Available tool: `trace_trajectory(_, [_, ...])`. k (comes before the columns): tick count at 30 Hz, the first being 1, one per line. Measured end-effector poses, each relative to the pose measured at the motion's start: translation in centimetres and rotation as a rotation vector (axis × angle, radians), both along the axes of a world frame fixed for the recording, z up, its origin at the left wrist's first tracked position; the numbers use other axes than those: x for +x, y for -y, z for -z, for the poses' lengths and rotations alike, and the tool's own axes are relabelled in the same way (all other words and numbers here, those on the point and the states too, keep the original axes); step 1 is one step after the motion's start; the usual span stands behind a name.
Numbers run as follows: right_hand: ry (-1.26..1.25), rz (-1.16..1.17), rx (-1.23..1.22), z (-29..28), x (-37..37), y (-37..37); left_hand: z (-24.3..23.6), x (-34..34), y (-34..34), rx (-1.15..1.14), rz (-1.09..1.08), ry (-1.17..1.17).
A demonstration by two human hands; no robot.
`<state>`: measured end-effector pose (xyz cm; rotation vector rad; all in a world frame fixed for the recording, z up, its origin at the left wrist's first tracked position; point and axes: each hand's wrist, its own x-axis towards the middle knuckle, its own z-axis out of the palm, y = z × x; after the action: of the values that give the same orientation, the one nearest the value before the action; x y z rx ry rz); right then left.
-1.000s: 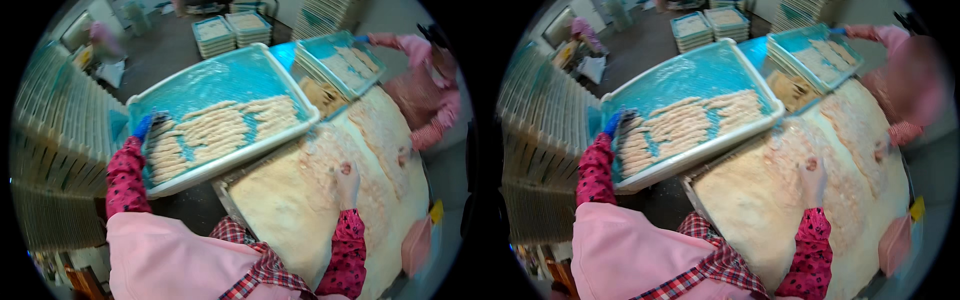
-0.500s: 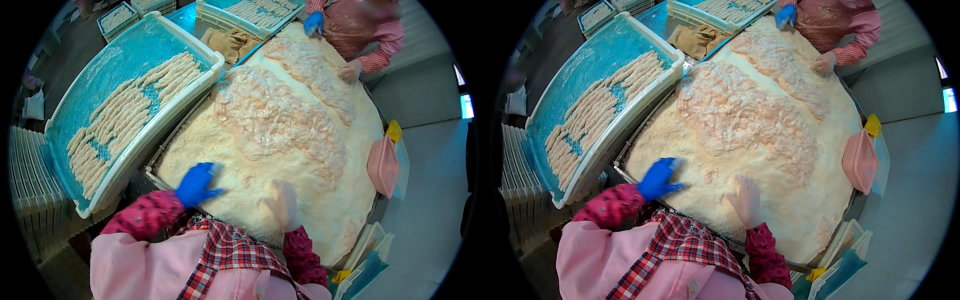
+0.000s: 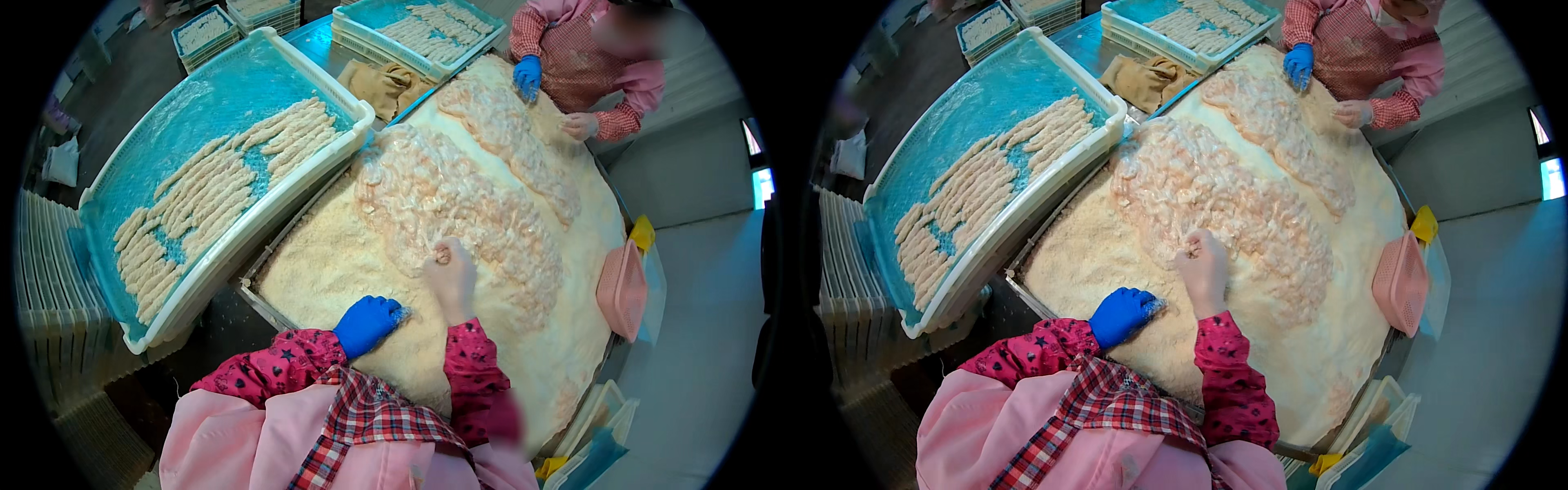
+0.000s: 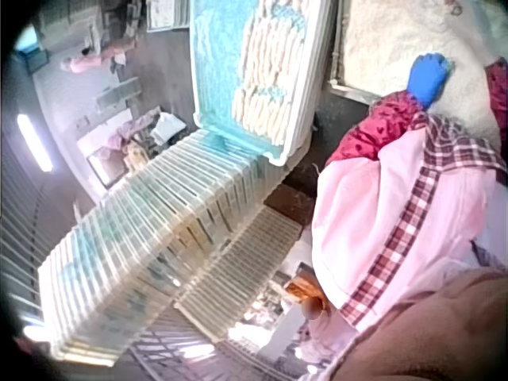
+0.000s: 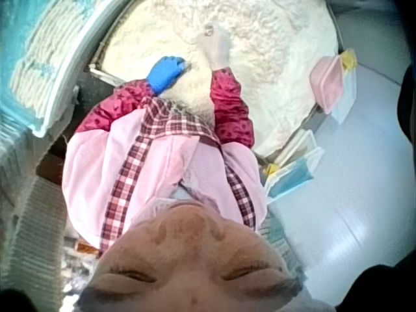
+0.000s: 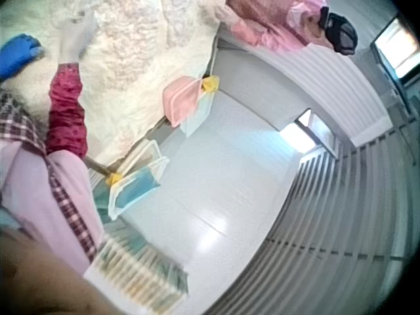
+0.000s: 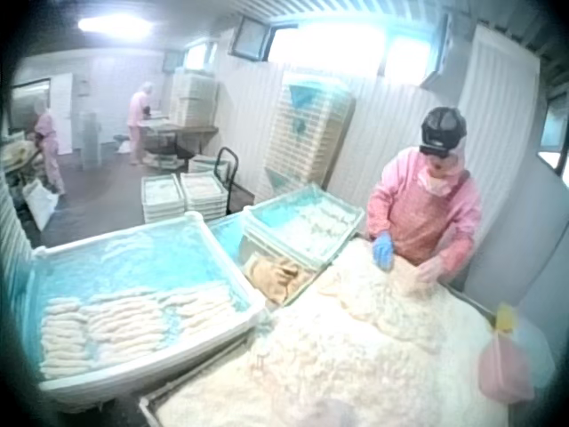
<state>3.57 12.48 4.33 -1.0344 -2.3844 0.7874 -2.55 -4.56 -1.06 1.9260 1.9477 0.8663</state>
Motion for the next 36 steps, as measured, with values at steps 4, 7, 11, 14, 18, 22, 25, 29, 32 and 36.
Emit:
trace_trajectory(4, [-0.182, 0.011, -0.339, -2.8, 1.9, -0.3, 1.6, 0.0, -0.7, -0.002, -0.019, 0.028])
trace_trajectory(7, [0.028, -0.257, -0.082, -3.0, 6.7, 0.6, 1.3, -2.3, -0.2, -0.040, -0.101, 0.057])
trace_trajectory(11, [0.150, -0.130, -0.176, 0.1, 14.1, 0.1, 0.8, -3.8, 0.4, -0.092, -0.287, 0.143])
trace_trajectory(14, [0.079, 0.110, -0.083, 3.2, 12.2, 2.3, 2.1, -1.5, -1.1, 0.007, -0.266, 0.275])
trace_trajectory(18, [0.019, 0.031, -0.024, 4.0, 6.6, 6.5, 3.5, 0.2, -1.8, 0.006, -0.375, 0.397])
trace_trajectory(22, [-0.409, 0.189, -0.543, 2.3, 9.1, 5.1, 2.0, -3.5, 0.5, 0.026, -0.531, 0.570])
trace_trajectory(25, [-0.583, 0.379, -0.548, -0.1, 12.7, 2.8, 3.3, -4.6, 0.8, 0.145, -0.606, 0.587])
trace_trajectory(29, [-0.214, 0.219, 0.028, -2.4, 14.2, 2.3, 1.7, -4.5, 0.2, 0.303, -0.521, 0.264])
trace_trajectory(32, [0.189, -0.150, 0.101, -1.8, 16.3, 2.2, -0.2, -4.2, 0.2, 0.331, -0.523, 0.137])
trace_trajectory(36, [0.227, -0.168, 0.038, -2.3, 17.2, 2.5, -0.2, -2.7, -0.3, 0.184, 0.072, 0.239])
